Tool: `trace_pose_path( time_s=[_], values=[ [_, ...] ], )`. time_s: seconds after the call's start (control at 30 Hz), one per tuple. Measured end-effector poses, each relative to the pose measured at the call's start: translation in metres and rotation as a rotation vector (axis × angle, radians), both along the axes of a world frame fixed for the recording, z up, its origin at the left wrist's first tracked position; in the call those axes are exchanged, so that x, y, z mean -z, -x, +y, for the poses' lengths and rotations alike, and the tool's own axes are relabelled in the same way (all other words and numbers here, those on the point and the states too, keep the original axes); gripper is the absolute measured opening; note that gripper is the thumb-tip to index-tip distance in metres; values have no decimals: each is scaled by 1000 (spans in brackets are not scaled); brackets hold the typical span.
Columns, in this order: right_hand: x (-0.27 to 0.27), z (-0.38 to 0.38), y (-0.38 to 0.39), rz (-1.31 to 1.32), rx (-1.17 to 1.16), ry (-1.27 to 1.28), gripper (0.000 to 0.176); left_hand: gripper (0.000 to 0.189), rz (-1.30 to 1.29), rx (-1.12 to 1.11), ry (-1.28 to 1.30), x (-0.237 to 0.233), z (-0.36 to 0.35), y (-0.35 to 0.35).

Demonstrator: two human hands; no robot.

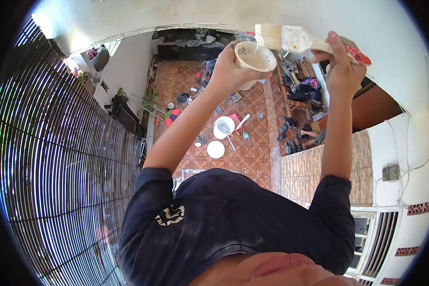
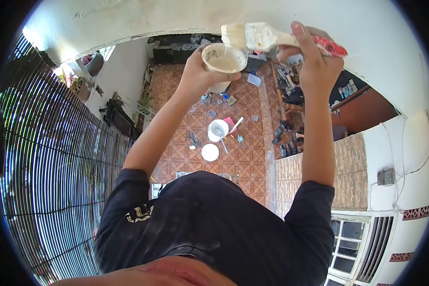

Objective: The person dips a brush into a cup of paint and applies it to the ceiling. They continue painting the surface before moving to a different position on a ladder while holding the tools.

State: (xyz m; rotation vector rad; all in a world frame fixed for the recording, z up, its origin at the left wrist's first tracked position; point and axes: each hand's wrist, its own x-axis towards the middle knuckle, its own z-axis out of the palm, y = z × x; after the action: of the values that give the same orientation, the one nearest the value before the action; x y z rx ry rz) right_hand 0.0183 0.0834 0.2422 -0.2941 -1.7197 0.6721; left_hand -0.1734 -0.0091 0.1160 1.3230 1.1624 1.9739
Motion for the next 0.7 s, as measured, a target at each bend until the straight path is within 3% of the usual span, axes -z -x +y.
trace_pose_path(
  time_s=[0.2, 0.43, 0.6, 0.7],
  values=[
    [-11, 4, 15, 61, -177, 19, 25, 71, -58, -71, -8, -5, 15, -3],
    [-4, 14, 13, 19, -154, 34, 21, 74, -39, -119, -39, -5, 21, 0],
    [-7, 9, 14, -144, -45, -189, 19, 72, -45, -117, -36, -8, 21, 2],
    [-12, 7, 17, -142, -58, -98, 17, 71, -43, -106, -42, -10, 22, 5]
  ],
)
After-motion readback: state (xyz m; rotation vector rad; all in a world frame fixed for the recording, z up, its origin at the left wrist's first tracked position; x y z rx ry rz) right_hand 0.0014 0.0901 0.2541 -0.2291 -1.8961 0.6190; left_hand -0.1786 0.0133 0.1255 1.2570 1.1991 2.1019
